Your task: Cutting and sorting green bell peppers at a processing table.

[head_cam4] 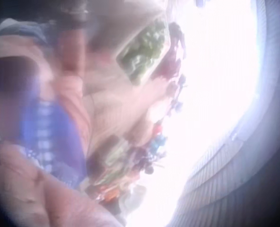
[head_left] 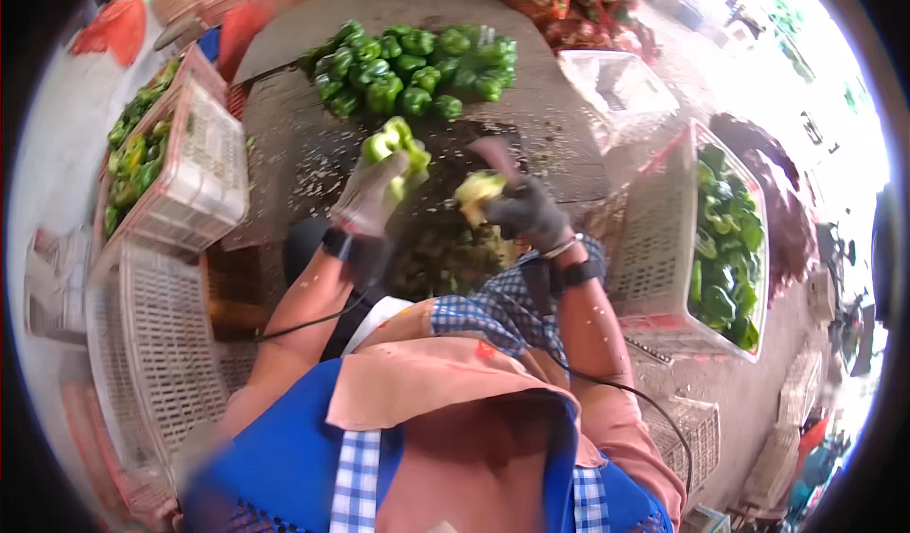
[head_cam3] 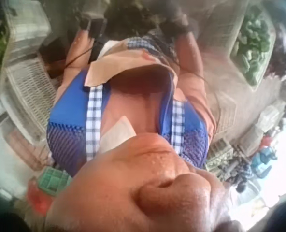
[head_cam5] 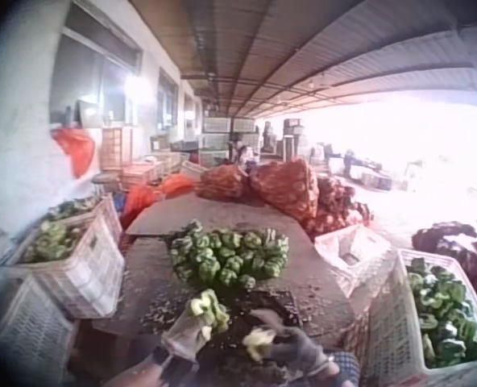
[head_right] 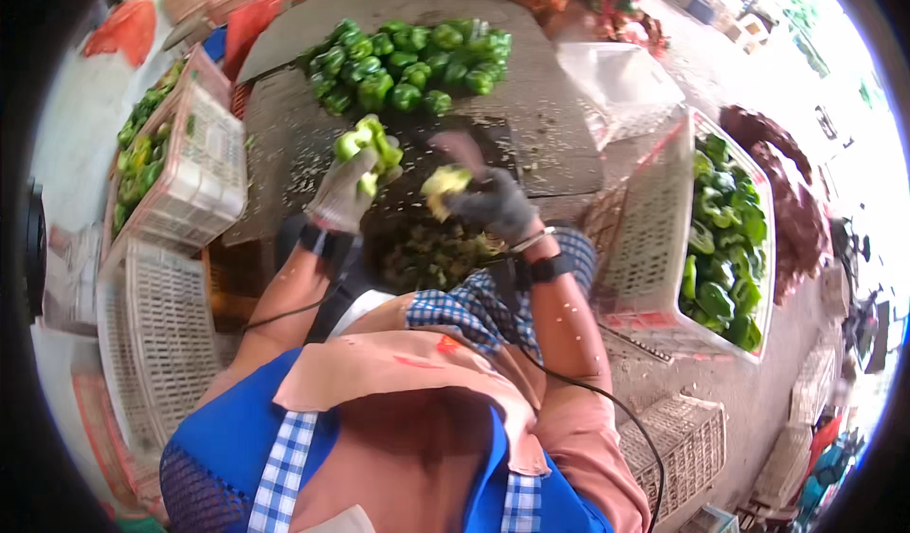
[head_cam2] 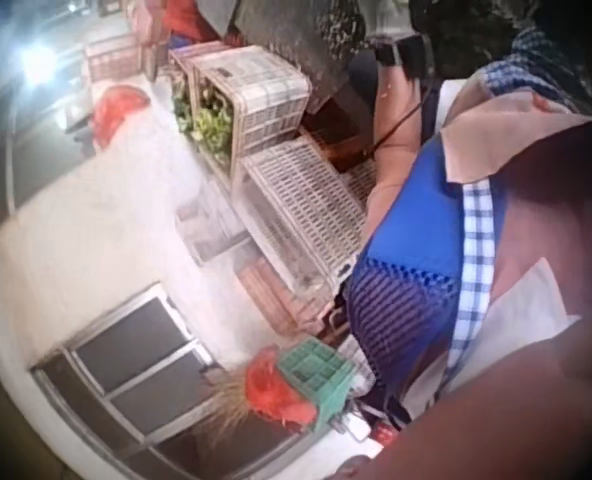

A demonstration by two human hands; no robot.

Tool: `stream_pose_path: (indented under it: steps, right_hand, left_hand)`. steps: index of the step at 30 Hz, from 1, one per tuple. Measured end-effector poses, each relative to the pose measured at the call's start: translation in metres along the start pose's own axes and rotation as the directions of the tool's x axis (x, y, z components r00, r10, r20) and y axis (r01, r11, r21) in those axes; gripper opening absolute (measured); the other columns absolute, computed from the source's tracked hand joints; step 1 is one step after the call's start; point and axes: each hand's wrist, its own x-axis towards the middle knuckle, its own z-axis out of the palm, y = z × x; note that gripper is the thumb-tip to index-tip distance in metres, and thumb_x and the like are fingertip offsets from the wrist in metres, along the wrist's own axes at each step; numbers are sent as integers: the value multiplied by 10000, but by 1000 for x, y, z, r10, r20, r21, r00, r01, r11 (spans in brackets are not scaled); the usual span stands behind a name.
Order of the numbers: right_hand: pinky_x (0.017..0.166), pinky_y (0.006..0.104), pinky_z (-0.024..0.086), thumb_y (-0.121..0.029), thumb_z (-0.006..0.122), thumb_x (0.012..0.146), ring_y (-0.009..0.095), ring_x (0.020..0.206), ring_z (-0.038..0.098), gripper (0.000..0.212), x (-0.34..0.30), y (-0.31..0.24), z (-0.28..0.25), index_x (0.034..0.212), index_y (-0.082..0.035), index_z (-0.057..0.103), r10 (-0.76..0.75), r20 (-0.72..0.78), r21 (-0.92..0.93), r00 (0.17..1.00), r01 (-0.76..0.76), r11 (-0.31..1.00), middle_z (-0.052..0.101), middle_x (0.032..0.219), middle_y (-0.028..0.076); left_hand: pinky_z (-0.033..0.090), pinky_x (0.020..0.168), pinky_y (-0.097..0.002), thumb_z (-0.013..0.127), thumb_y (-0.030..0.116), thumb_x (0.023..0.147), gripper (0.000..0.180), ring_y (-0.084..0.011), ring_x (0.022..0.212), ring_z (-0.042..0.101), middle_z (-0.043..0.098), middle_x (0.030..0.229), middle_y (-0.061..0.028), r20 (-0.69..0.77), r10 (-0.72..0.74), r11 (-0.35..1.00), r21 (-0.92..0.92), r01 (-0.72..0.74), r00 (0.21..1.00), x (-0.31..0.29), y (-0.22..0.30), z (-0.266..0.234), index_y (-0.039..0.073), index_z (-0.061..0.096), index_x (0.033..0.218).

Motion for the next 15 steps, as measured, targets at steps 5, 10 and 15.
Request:
stream_pose_path:
  steps: [5, 10, 15]
  right_hand:
    - [753, 183, 461, -95, 699, 855, 41, 839, 558, 673, 5, -15, 34, 1449, -75, 383, 194, -65, 103, 979, -187, 977, 643, 993, -15]
    - [695, 247, 524, -196, 648, 903, 97, 833, 614, 533, 8, 7, 15, 1374, -46, 451, 196, -238, 415, 951, -83, 906, 641, 1032, 43]
    - [617, 287, 494, -375, 651, 889, 180, 768, 597, 542, -15, -73, -68, 1314, -96, 460, -11, -784, 33, 621, 59, 998, 608, 967, 70]
  left_hand:
    - [481, 915, -333, 798, 325, 783, 698, -198, 1043, 601, 600, 1176, -85, 19, 56, 998, -42, -55, 998, -20, -5, 16, 50, 458, 1327]
    - [462, 920, -286, 673, 38, 735, 650, -173, 1118, 527, 558, 1221, -70, 399, -67, 908, 405, -110, 915, 23, -42, 61, 61, 433, 1338]
    - [324, 1093, -353, 826, 467, 693, 1146, -290, 1410, 294, 288, 1527, -203, 332, -48, 866, 484, -126, 942, 33, -42, 101, 26, 155, 1511]
